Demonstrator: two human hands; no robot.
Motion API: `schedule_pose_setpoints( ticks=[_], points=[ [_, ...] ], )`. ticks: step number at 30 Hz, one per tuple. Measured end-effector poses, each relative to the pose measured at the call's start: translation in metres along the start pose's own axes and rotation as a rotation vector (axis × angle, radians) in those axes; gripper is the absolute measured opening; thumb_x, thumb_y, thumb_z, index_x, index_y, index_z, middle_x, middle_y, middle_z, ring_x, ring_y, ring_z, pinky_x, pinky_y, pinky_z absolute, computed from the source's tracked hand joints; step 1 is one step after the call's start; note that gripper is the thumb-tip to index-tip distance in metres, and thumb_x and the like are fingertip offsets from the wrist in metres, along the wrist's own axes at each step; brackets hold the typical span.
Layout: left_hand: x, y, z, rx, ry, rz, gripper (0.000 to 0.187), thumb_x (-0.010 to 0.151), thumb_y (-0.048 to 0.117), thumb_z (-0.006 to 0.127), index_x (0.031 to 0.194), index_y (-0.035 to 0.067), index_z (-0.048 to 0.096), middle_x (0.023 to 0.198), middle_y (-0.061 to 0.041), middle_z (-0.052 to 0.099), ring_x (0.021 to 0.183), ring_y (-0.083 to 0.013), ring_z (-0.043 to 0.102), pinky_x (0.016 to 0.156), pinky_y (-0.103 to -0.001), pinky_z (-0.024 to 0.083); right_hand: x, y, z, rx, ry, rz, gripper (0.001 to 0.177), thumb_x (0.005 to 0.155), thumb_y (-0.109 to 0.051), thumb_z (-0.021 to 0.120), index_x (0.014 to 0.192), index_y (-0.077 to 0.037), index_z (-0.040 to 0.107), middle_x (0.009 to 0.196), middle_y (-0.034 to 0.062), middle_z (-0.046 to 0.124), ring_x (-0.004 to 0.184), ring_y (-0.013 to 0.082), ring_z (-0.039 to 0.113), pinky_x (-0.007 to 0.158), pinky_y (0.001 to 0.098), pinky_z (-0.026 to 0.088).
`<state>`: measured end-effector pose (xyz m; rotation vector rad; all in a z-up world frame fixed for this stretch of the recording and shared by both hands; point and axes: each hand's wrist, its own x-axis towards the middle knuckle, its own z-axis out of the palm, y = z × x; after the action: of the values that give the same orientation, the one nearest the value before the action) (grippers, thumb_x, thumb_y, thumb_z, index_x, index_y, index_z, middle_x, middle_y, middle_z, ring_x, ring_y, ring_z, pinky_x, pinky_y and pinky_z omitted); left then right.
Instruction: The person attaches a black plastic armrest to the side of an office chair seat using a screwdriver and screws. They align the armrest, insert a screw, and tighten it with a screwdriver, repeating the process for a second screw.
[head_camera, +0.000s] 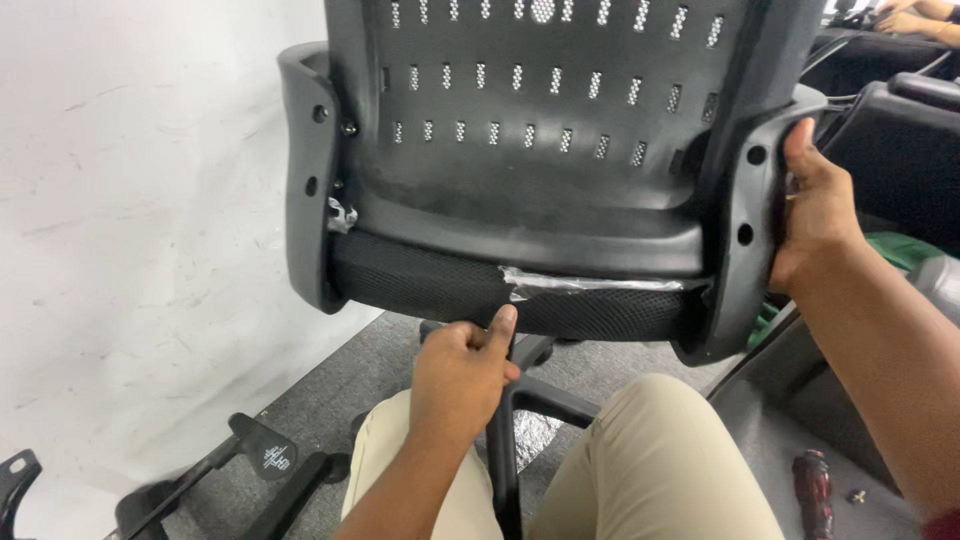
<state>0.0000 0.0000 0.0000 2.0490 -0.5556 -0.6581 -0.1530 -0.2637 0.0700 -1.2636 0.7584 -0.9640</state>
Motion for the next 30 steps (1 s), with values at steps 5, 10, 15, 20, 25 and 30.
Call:
schedule_pose_setpoints(
  ticks=[5, 10, 15, 20, 25, 30],
  points=[
    [0.018, -0.028, -0.04, -0.2, 0.45, 0.136, 0.042, 0.097, 0.046, 0.063, 0.09, 0.004, 0.067, 0.08, -0.006, 0.068, 0.074, -0.0207, 0.063, 0.079, -0.043, 0.053, -0.011, 0.005, -0.014, 0.012, 0.112, 0.045, 0.071, 0.091, -0.071, 0.042, 0.137, -0.02, 0.058, 0.139, 0.004, 0.064, 0.127, 0.0219, 0.063, 0.111, 0.0505, 0.045],
    [0.086, -0.03, -0.078, -0.223, 0.734, 0.354, 0.055, 0.094, 0.048, 0.072, 0.116, 0.0, 0.056, 0.112, -0.013, 0.056, 0.102, -0.0265, 0.058, 0.088, -0.042, 0.049, -0.008, 0.013, -0.037, -0.004, 0.051, 0.053, 0.078, 0.088, -0.074, 0.041, 0.143, -0.021, 0.055, 0.143, 0.0066, 0.062, 0.13, 0.0262, 0.061, 0.111, 0.0539, 0.043],
    [0.123, -0.026, -0.106, -0.521, 0.206, 0.198, 0.087, 0.081, 0.061, 0.069, 0.14, 0.0, 0.048, 0.13, -0.018, 0.064, 0.119, -0.0304, 0.064, 0.102, -0.045, 0.05, -0.009, 0.031, -0.071, -0.032, -0.041, -0.025, 0.088, 0.085, -0.079, 0.044, 0.147, -0.017, 0.048, 0.146, 0.0098, 0.057, 0.135, 0.0316, 0.055, 0.116, 0.0545, 0.04],
    [0.112, -0.039, -0.117, -0.688, -0.194, 0.14, 0.104, 0.071, 0.066, 0.07, 0.146, -0.001, 0.043, 0.136, -0.022, 0.064, 0.126, -0.036, 0.063, 0.104, -0.05, 0.052, -0.009, 0.052, -0.098, -0.026, 0.055, 0.045, 0.093, 0.079, -0.082, 0.047, 0.145, -0.017, 0.053, 0.14, 0.0103, 0.06, 0.13, 0.033, 0.057, 0.111, 0.0554, 0.042],
    [0.103, -0.044, -0.101, -0.767, -0.056, 0.191, 0.092, 0.074, 0.058, 0.073, 0.136, -0.007, 0.054, 0.124, -0.024, 0.068, 0.114, -0.036, 0.07, 0.095, -0.047, 0.059, -0.001, 0.058, -0.111, 0.012, 0.04, 0.052, 0.091, 0.084, -0.082, 0.048, 0.146, -0.014, 0.05, 0.141, 0.0102, 0.055, 0.131, 0.0342, 0.053, 0.113, 0.0555, 0.039],
    [0.089, -0.046, -0.094, -0.77, 0.031, 0.187, 0.074, 0.079, 0.052, 0.077, 0.12, -0.008, 0.063, 0.111, -0.022, 0.073, 0.099, -0.0278, 0.074, 0.087, -0.037, 0.06, 0.012, 0.051, -0.103, -0.058, 0.211, 0.171, 0.091, 0.084, -0.081, 0.04, 0.142, -0.013, 0.054, 0.144, 0.0153, 0.059, 0.132, 0.0338, 0.055, 0.114, 0.0534, 0.038]
  ],
)
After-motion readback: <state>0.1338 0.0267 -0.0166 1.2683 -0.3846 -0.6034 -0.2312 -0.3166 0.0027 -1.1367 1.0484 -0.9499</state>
